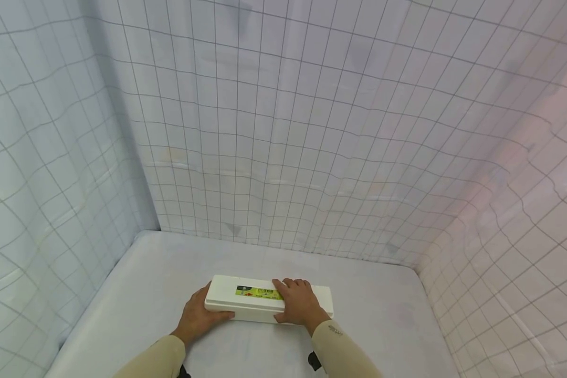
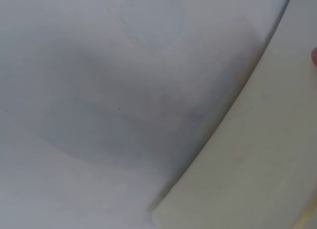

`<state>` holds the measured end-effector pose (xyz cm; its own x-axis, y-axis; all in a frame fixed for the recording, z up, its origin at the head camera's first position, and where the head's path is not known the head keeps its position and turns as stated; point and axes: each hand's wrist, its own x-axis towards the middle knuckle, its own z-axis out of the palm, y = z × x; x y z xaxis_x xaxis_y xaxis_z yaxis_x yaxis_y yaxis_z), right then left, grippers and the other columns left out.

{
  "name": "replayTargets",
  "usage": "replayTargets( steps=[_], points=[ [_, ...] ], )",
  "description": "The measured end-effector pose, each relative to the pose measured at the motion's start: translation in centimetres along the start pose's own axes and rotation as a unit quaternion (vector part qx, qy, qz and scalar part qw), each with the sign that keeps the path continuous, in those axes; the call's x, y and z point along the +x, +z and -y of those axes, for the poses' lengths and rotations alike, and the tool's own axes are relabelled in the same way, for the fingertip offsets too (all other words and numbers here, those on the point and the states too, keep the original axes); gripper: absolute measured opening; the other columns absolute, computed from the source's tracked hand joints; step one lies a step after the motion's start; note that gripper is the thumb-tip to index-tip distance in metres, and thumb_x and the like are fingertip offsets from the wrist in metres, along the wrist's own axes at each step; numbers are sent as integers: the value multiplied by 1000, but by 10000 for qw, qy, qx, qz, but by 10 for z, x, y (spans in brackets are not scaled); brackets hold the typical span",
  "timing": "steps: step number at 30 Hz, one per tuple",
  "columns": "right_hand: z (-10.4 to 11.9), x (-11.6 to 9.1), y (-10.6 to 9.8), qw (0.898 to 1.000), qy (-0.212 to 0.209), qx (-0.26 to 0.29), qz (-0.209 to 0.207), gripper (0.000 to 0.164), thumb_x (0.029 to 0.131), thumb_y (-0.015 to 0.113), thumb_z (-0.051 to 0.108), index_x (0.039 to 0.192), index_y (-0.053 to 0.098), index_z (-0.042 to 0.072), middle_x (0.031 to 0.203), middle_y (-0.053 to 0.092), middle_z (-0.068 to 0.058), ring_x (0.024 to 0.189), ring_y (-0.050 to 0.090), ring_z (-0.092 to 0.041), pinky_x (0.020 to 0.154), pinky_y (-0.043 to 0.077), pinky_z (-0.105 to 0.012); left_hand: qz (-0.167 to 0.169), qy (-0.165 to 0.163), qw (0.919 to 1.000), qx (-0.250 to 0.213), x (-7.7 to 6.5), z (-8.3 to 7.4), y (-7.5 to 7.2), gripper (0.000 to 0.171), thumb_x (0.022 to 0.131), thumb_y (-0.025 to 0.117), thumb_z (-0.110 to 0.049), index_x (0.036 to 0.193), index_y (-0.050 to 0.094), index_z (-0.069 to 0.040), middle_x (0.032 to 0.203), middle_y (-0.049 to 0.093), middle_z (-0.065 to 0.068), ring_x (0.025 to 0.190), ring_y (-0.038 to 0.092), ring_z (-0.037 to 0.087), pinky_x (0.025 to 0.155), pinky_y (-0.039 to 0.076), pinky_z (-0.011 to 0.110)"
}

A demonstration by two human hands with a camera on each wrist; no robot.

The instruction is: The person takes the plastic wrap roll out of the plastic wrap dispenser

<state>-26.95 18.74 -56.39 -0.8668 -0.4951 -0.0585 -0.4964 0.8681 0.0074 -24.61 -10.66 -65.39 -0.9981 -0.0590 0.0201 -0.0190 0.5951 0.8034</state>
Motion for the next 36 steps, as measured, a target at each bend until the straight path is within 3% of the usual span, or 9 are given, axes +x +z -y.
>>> replayTargets(
  steps=[15,36],
  points=[
    [-1,2,-2,9995,-11,260,192,88,80,80,56,154,45,26,141,62,-2,129,59,-30,110,47,-52,9,80,9999,84,-3,1,-1,119,59,90,-67,154,44,-14,148,59,7,141,49,38,118,35,63],
    [-3,5,-2,9989,-87,376,284,87,79,80,53,153,47,23,140,64,-3,126,61,-28,110,48,-51,-79,144,9999,-9,-5,1,-3,118,57,91,-66,153,46,-16,146,61,5,138,51,36,117,38,60]
  ],
)
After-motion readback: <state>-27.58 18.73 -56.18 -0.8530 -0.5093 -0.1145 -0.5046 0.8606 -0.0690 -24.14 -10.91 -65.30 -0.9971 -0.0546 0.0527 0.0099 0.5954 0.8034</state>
